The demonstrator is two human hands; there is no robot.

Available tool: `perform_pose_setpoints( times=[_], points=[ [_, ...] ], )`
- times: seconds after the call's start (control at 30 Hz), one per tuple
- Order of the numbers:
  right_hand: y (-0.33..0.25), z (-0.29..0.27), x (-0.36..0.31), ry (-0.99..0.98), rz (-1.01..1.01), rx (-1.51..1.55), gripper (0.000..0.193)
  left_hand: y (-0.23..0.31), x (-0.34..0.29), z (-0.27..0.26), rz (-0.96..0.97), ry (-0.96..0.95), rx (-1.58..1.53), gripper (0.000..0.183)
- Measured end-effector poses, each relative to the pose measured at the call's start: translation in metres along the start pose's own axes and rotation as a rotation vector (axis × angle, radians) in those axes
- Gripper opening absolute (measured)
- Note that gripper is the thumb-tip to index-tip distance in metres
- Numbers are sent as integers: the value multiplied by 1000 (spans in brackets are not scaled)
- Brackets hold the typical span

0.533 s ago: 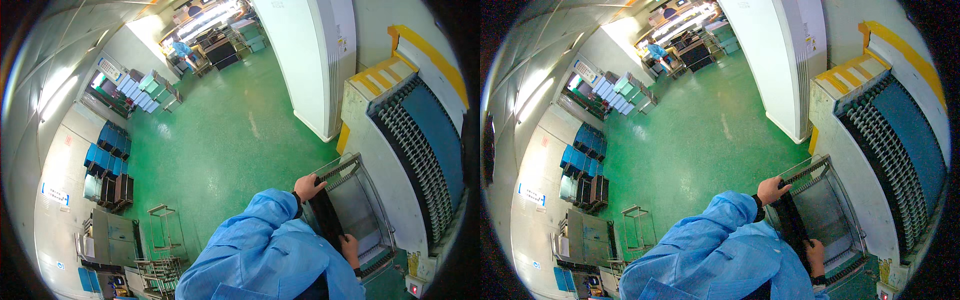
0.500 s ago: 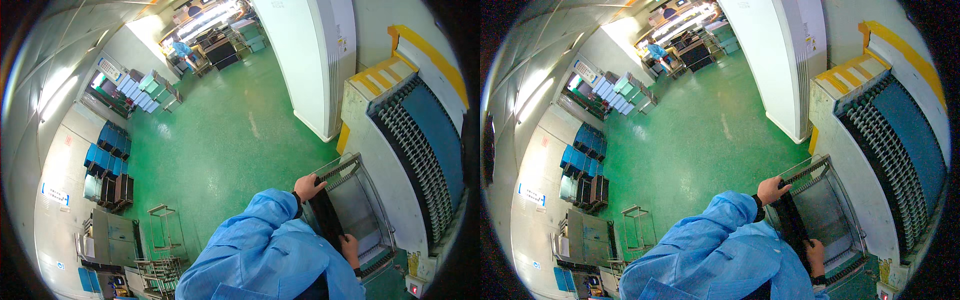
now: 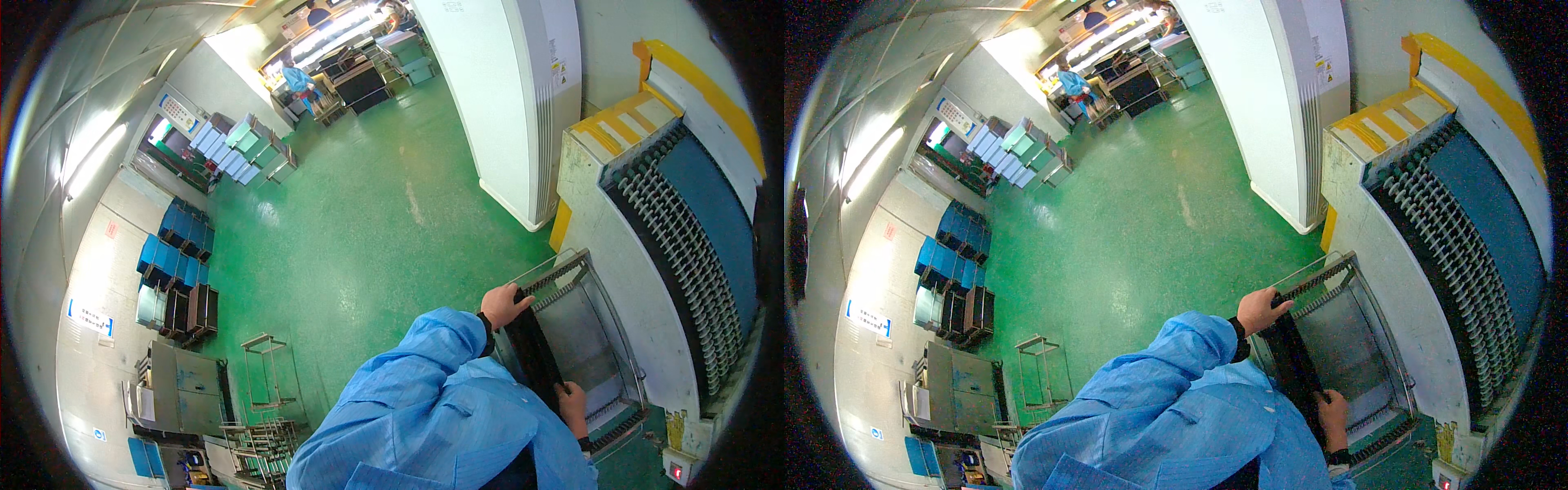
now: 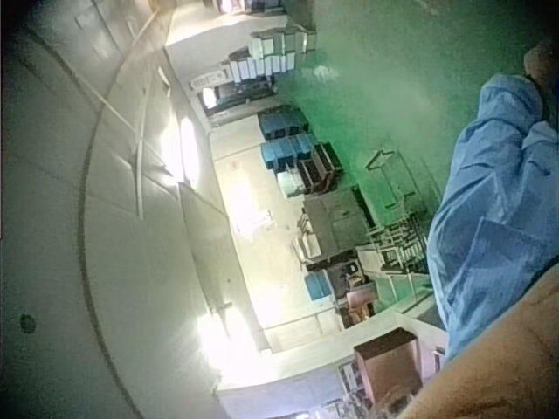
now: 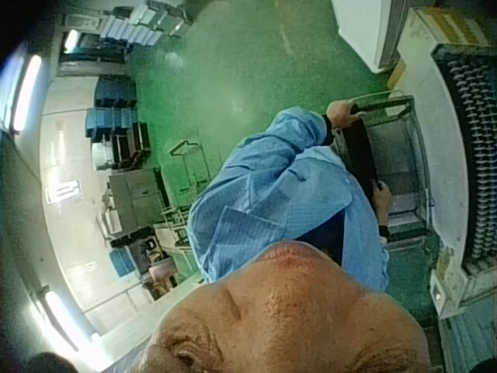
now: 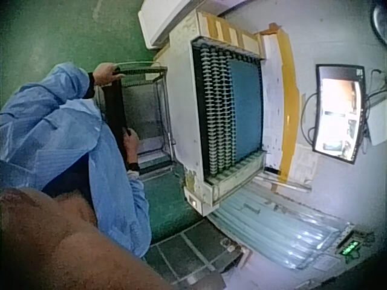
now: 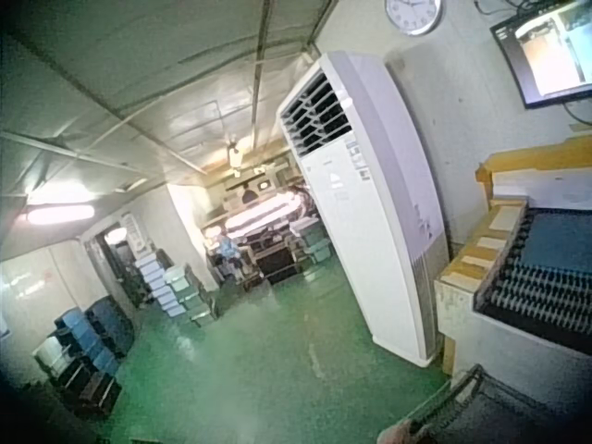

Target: The worker feeds large blue metal sheets from a storage rack into a conveyor-belt fabrication machine one by one.

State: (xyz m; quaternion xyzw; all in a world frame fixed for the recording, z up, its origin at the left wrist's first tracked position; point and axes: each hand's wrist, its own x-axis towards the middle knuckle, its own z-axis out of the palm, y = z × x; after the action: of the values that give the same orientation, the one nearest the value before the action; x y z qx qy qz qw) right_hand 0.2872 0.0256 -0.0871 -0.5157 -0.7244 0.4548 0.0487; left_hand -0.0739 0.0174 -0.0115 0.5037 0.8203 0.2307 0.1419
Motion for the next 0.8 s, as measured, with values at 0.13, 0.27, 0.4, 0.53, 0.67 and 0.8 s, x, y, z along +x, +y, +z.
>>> perform_pose_setpoints(
  times=[0.13,0.27,0.4,0.53,0.67,0.8],
  points=[
    [8,3,0,64,-107,3,32,1,1,1,29,40,-3,50],
    [17,8,3,87,-155,10,32,-8,2,9,38,103,-67,39],
    [14,8,2,134,-210,-28,34,-9,1,12,4,102,-38,37],
    [11,9,-1,158,-201,-53,35,-10,1,14,-2,107,-41,35],
    [1,7,-8,139,-117,-85,35,-13,-1,16,41,157,-54,33],
    [9,14,-6,210,-279,-155,29,-17,-1,18,41,167,-23,32]
  ],
)
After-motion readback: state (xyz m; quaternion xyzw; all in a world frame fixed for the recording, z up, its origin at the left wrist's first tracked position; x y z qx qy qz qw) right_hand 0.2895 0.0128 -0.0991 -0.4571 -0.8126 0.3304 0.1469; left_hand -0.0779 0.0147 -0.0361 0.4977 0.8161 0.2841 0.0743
